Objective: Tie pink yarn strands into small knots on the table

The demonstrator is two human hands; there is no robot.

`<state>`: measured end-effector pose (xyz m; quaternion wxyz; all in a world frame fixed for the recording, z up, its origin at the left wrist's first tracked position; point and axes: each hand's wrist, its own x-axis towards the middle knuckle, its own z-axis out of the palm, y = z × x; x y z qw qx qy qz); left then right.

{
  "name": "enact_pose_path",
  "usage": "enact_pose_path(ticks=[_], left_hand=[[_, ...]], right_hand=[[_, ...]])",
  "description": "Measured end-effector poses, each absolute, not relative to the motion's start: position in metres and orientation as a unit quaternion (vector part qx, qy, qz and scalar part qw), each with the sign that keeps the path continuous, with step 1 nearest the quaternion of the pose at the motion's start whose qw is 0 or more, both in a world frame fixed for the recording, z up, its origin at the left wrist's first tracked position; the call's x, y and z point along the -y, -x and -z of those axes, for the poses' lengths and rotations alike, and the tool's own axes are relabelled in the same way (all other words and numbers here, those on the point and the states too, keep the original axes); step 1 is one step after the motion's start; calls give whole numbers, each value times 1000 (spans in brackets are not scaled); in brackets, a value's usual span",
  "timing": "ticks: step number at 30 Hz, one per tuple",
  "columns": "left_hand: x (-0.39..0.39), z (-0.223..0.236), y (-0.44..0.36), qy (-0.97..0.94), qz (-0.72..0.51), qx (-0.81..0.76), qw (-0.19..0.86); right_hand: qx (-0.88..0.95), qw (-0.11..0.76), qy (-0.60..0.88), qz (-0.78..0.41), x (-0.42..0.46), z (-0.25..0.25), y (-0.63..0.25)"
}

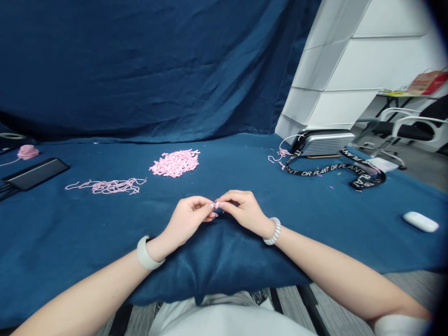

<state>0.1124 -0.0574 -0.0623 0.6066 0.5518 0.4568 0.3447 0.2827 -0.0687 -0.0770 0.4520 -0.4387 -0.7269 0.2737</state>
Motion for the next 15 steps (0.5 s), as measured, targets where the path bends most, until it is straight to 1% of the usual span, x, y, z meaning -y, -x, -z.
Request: enact_pose_path(ticks=[5, 11, 15], left_hand=[[57, 62, -111, -551, -347, -468, 598], [54, 67, -110, -548, -353, -468, 597], [52, 70, -110, -545, -357, -466, 598]], right_hand=[[715, 430, 463, -298, 68, 76, -285], [688, 377, 495, -374, 66, 77, -287], [661, 374, 499, -416, 65, 77, -287]])
